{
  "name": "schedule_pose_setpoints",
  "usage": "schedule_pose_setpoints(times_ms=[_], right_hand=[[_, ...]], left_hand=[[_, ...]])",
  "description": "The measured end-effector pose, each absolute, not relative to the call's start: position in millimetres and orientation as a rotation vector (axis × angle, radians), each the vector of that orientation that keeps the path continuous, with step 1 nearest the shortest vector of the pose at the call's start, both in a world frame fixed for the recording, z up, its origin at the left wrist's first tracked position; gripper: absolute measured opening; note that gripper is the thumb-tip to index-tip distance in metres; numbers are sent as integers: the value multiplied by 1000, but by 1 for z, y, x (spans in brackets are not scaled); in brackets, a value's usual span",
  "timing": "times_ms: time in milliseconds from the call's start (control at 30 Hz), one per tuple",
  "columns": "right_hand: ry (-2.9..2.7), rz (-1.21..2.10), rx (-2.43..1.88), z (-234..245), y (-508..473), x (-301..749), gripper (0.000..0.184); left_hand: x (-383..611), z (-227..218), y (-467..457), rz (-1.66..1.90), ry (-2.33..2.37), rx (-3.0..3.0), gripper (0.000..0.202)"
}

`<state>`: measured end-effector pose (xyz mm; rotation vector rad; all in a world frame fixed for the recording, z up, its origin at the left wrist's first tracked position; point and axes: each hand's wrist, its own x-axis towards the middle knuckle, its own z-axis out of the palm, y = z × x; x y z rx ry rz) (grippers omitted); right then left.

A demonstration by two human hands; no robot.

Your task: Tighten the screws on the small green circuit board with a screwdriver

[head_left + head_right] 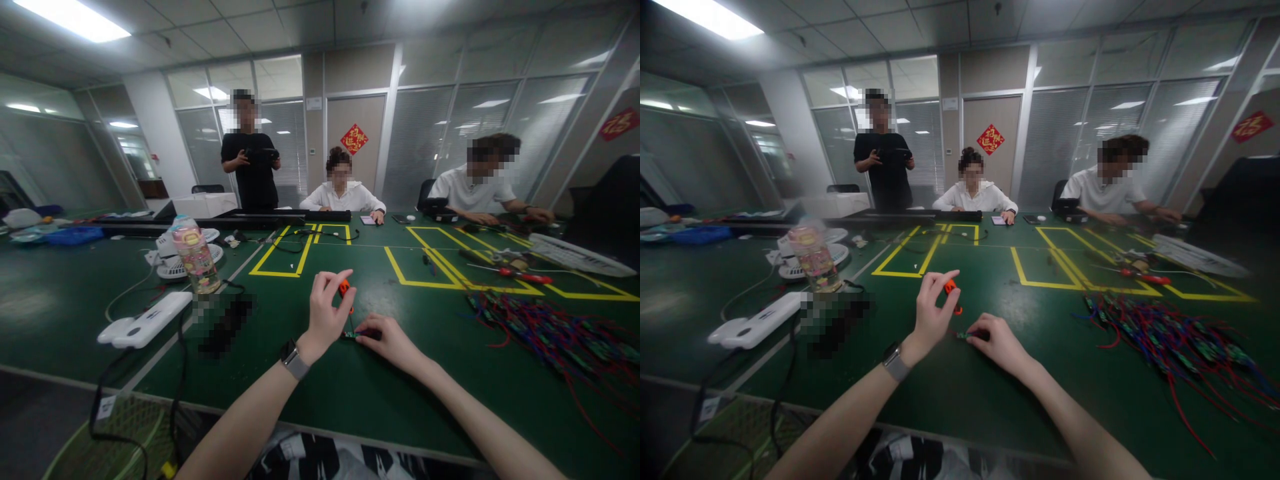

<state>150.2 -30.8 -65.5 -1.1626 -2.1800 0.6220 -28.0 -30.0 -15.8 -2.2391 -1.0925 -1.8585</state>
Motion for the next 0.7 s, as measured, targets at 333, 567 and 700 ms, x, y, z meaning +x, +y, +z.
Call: schedule_pose_setpoints(times_ms=[333,567,700], right_hand=[[-2176,627,-1158,-65,-32,150,11],[-2182,629,-1161,-64,-31,150,12],[-2181,614,-1179,-64,-32,150,12]], left_hand=[[-30,-14,-27,-1820,-1134,-2172,21],[-29,-15,-27,-1885,-1050,-2316,36],[-30,-15,-25,-1869,-1102,-2141,24]])
